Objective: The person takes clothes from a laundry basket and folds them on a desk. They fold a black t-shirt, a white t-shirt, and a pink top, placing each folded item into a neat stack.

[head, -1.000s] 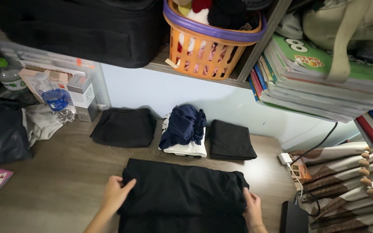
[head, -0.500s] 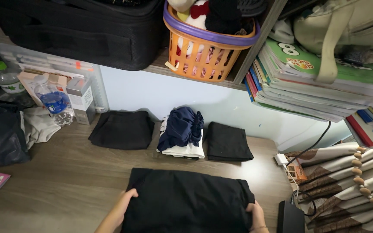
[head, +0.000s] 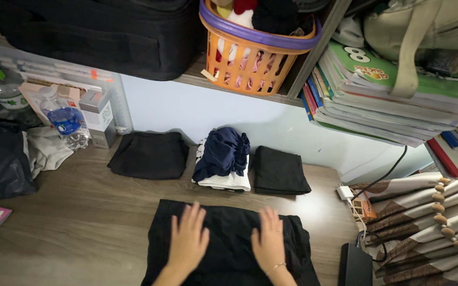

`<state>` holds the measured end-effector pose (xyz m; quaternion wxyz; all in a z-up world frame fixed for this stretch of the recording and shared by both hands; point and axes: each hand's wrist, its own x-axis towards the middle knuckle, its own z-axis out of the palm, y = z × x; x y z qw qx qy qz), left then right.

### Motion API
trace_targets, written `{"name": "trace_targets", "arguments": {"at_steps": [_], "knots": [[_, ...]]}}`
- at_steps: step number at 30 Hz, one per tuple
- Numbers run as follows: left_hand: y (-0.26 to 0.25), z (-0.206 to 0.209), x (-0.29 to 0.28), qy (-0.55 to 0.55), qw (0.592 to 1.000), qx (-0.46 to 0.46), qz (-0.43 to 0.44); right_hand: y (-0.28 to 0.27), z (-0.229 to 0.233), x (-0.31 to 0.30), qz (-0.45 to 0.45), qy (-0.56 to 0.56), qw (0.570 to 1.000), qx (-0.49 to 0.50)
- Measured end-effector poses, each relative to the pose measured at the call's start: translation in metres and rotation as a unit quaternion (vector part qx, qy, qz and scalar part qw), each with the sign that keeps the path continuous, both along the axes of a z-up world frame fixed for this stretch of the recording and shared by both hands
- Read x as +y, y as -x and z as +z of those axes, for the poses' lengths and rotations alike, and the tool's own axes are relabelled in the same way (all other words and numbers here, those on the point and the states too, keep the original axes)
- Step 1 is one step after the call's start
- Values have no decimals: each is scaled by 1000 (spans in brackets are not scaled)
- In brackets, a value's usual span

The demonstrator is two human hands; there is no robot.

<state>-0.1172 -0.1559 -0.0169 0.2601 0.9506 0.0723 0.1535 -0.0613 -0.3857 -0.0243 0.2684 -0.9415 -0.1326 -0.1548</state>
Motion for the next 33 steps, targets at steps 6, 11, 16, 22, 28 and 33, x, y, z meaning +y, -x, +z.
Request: {"name": "trace_targets", "arguments": {"at_steps": [6,11,16,22,28,33], "knots": [[0,-73,11,-184,980,-77,-9,-12,-66,-38,-35,250,959,131],[4,-77,27,-225,954,-11,198,-12,-86,-69,-177,316,931,57],[0,-103,42,-139,954,50,260,-18,-100,-75,-207,286,933,74],[-17,-6,51,113,950,252,144,-10,-53,-20,-79,-265,942,192],[-29,61,-7,222,966,134,-1,18,42,52,4,-589,624,513],[-25,85,-30,514,790,290,-166,11,66,63,-82,-517,701,485]]}}
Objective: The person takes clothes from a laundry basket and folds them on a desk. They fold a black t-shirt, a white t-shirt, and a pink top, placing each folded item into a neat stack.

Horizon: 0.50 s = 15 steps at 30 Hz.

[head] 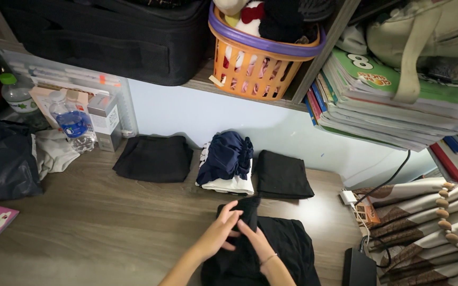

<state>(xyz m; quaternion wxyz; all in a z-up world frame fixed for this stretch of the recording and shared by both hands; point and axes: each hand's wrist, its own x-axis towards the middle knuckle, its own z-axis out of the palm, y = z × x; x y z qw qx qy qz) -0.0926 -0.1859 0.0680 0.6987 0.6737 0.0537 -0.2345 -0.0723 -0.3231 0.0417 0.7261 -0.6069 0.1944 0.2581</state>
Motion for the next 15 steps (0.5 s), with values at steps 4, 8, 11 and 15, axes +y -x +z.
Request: {"name": "trace_targets", "arguments": {"at_steps": [4,8,11,15], "knots": [[-13,-43,-1,64,991,-2,120,-33,-87,-45,-12,143,988,-61],[-21,-84,3,-92,964,-45,245,-41,-109,-64,-13,224,971,-87],[-28,-160,-3,-322,910,-122,232,-53,-127,-67,-17,234,967,-98],[-33,-215,-16,-311,918,-107,221,-53,-122,-68,-12,193,976,-102]]}}
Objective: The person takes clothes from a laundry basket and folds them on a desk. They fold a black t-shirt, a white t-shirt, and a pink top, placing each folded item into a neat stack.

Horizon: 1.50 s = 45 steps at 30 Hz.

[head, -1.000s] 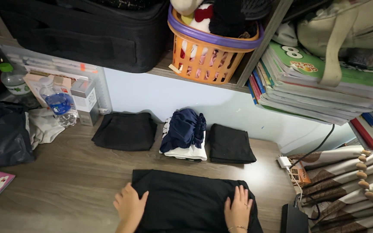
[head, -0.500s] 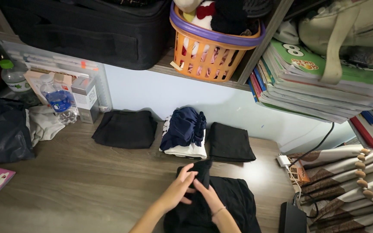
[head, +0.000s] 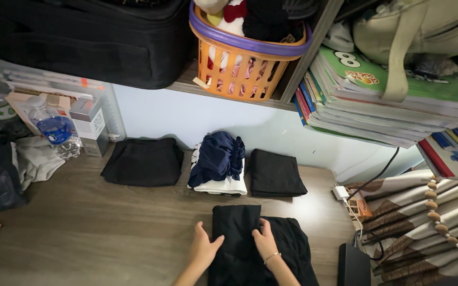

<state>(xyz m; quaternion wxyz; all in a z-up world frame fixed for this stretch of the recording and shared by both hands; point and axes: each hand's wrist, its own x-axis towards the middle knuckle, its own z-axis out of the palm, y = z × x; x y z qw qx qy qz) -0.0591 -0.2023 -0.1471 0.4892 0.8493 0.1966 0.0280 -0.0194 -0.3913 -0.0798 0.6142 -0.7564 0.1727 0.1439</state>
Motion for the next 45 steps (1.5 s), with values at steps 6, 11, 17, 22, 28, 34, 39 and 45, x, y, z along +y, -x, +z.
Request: {"name": "trace_targets", "arguments": {"at_steps": [6,11,17,22,28,34,39,45], "knots": [[-4,59,5,86,986,143,-17,8,-6,-1,-7,192,975,-114],[-7,124,-17,105,992,46,-48,7,3,4,-83,-154,985,11],[-4,148,-59,172,967,-123,-145,3,-7,-4,-133,-377,906,141],[12,172,-50,199,938,-185,-216,9,-1,-30,-83,-400,906,109],[13,128,-40,16,982,-84,-167,30,54,-13,-86,-293,949,84],[16,120,-51,-43,971,-77,-223,4,-34,-65,-162,-291,931,149],[17,123,-57,-86,958,-50,-269,10,0,-52,-136,-260,948,124],[11,98,-80,-235,922,-82,-296,17,26,-25,-53,332,882,-330]]}}
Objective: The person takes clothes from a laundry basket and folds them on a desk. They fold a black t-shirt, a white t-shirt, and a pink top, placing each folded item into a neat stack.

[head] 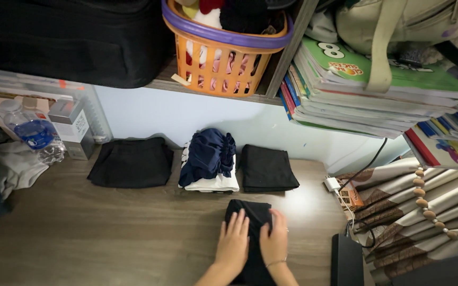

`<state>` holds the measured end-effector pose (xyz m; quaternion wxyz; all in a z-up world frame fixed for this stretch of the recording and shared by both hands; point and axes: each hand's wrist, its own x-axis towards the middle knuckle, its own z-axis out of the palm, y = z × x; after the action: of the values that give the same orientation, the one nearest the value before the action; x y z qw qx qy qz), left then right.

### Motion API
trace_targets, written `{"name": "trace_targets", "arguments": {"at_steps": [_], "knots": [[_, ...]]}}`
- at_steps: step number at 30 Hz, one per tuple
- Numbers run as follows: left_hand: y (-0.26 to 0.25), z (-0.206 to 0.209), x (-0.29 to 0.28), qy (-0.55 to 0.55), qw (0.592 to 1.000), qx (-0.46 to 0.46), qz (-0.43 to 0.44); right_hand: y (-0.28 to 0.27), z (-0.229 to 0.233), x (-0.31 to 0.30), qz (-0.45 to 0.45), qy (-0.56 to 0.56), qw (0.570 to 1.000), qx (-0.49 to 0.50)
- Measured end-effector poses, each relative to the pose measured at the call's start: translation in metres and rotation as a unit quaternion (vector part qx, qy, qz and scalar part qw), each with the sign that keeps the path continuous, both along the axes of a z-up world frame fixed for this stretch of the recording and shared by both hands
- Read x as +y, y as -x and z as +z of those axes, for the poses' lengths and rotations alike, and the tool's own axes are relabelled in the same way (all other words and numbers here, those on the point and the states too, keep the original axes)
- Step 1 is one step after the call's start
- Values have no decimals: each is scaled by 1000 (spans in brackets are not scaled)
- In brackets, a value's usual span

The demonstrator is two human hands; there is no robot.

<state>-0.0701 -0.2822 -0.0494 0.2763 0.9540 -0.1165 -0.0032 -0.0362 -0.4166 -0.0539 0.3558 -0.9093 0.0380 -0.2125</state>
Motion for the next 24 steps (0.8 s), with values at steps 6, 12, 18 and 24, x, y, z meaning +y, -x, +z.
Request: {"name": "trace_targets", "arguments": {"at_steps": [6,12,18,24], "knots": [[-16,-41,-18,-30,998,-50,-12,4,-12,14,167,6,980,111],[-2,-31,-7,-78,967,-242,31,5,-5,12,201,191,938,207],[-4,-10,10,-56,994,-96,-2,-21,0,8,179,283,898,285],[-17,1,47,-52,984,-54,-160,-39,-25,-1,138,339,900,237]]}}
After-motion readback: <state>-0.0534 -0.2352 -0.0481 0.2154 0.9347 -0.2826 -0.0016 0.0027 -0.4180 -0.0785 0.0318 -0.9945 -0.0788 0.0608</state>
